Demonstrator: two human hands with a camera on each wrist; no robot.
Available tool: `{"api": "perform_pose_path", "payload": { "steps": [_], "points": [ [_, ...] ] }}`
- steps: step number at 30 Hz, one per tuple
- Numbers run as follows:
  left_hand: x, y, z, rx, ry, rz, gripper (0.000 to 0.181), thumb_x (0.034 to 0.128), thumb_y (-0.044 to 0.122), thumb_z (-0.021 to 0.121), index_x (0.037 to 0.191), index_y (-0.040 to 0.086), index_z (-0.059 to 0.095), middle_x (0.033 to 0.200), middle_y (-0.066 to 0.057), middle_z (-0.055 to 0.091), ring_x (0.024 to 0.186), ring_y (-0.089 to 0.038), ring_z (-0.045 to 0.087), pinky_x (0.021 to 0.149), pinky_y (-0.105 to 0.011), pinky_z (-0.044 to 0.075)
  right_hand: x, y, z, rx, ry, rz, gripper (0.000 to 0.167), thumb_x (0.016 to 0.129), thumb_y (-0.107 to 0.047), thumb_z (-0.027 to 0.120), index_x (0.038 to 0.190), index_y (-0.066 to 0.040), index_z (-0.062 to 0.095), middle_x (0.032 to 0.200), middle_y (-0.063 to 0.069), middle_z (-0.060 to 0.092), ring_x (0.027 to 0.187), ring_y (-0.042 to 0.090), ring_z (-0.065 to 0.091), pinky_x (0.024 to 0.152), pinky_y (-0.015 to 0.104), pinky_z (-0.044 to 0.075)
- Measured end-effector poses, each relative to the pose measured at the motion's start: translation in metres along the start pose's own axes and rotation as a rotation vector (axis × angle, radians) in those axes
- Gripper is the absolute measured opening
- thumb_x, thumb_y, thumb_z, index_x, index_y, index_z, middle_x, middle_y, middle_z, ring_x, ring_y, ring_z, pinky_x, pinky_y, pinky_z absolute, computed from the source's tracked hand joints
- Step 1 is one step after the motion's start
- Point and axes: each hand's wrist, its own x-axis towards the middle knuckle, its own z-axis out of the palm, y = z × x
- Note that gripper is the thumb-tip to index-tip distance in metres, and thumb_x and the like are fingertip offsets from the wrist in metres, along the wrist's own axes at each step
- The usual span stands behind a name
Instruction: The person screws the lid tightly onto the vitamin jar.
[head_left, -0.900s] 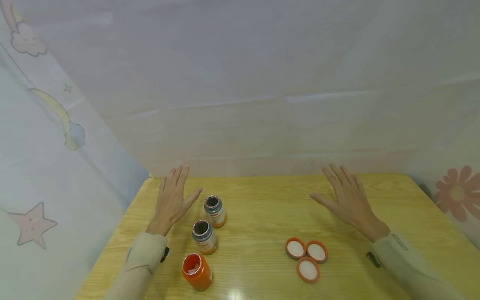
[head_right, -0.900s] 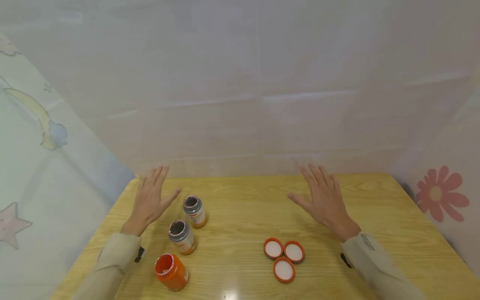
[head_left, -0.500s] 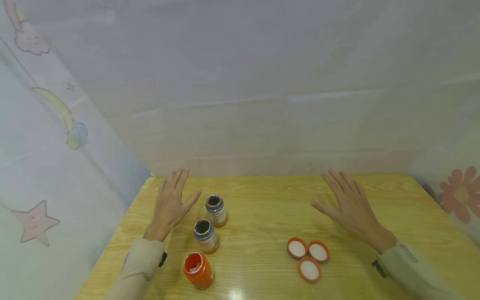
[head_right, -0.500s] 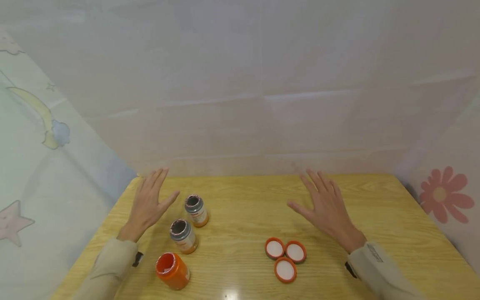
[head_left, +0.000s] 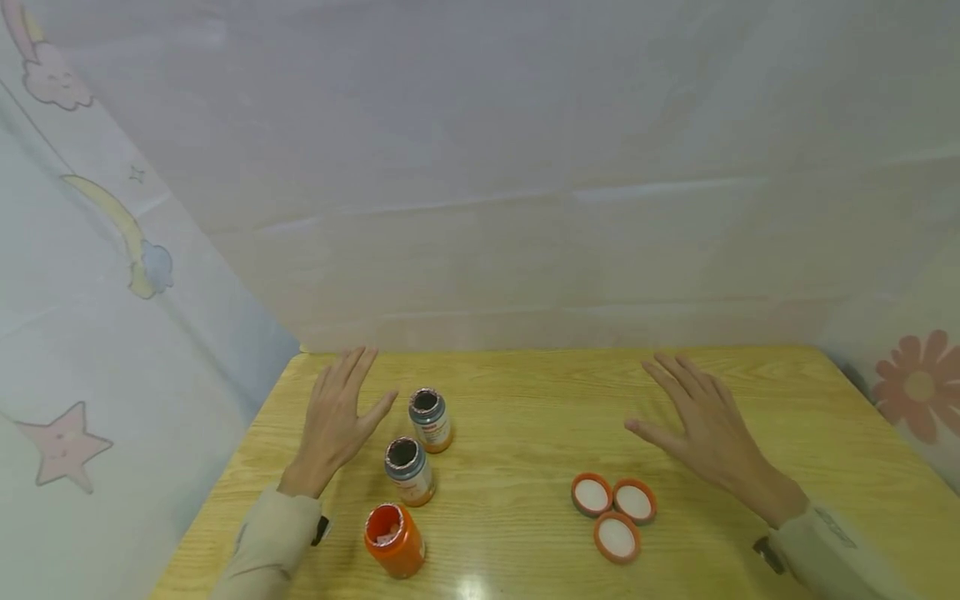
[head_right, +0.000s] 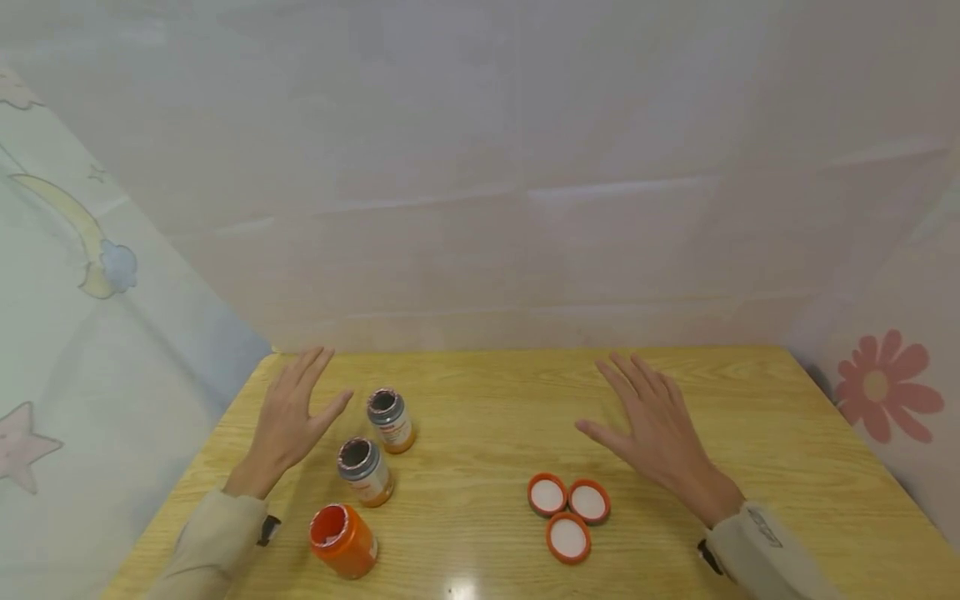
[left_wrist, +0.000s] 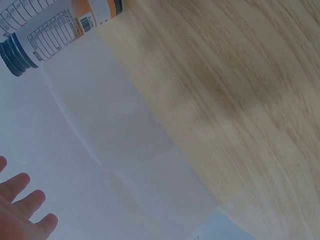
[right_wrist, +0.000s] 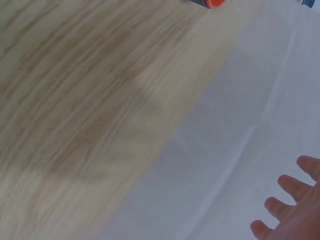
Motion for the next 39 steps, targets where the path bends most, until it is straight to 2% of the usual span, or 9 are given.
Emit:
{"api": "perform_pose_path", "payload": {
  "steps": [5, 16, 26, 32, 39],
  "points": [
    [-0.004, 0.002, -0.004, -0.010, -0.002, 0.014, 0.070, 0.0834, 0.030, 0.074, 0.144, 0.006, 0.048, 0.146, -0.022, 0.049, 0.135, -0.042, 0.044, 0.111, -0.064, 0.030, -0.006, -0.001, -0.002, 0.026, -0.024, -0.006, 0.085, 0.081, -0.046, 0.077, 0.150, -0.012, 0.041, 0.152, 0.021, 0.043, 0.140, 0.048, 0.033, 0.105, 0.068, 0.025],
    [-0.014, 0.004, -0.011, -0.043, 0.022, 0.010, 0.066, 0.0813, 0.025, 0.077, 0.139, 0.004, 0.053, 0.144, -0.023, 0.051, 0.131, -0.042, 0.047, 0.108, -0.065, 0.034, -0.016, -0.009, -0.004, 0.061, -0.065, -0.006, 0.086, 0.082, -0.046, 0.077, 0.153, -0.018, 0.037, 0.153, 0.017, 0.041, 0.143, 0.046, 0.030, 0.107, 0.072, 0.022],
    [-0.023, 0.009, -0.015, -0.054, 0.002, -0.012, 0.064, 0.0815, 0.023, 0.078, 0.138, 0.005, 0.054, 0.143, -0.022, 0.052, 0.130, -0.044, 0.047, 0.107, -0.065, 0.034, -0.025, -0.020, -0.005, 0.065, -0.085, -0.016, 0.083, 0.080, -0.047, 0.079, 0.149, -0.017, 0.043, 0.151, 0.014, 0.045, 0.140, 0.045, 0.035, 0.103, 0.071, 0.027],
    [-0.028, 0.011, -0.019, -0.058, -0.023, -0.041, 0.064, 0.0828, 0.024, 0.077, 0.139, 0.005, 0.053, 0.145, -0.020, 0.051, 0.130, -0.042, 0.048, 0.108, -0.063, 0.033, -0.030, -0.027, -0.005, 0.074, -0.089, -0.030, 0.082, 0.079, -0.043, 0.081, 0.148, -0.017, 0.045, 0.148, 0.016, 0.048, 0.136, 0.047, 0.038, 0.100, 0.071, 0.029],
    [-0.035, 0.015, -0.024, -0.067, -0.019, -0.048, 0.065, 0.0824, 0.020, 0.078, 0.140, 0.005, 0.053, 0.143, -0.020, 0.053, 0.129, -0.042, 0.050, 0.107, -0.064, 0.034, -0.035, -0.031, -0.002, 0.088, -0.092, -0.043, 0.081, 0.078, -0.044, 0.082, 0.145, -0.015, 0.048, 0.146, 0.015, 0.050, 0.134, 0.047, 0.040, 0.101, 0.068, 0.030]
  ]
}}
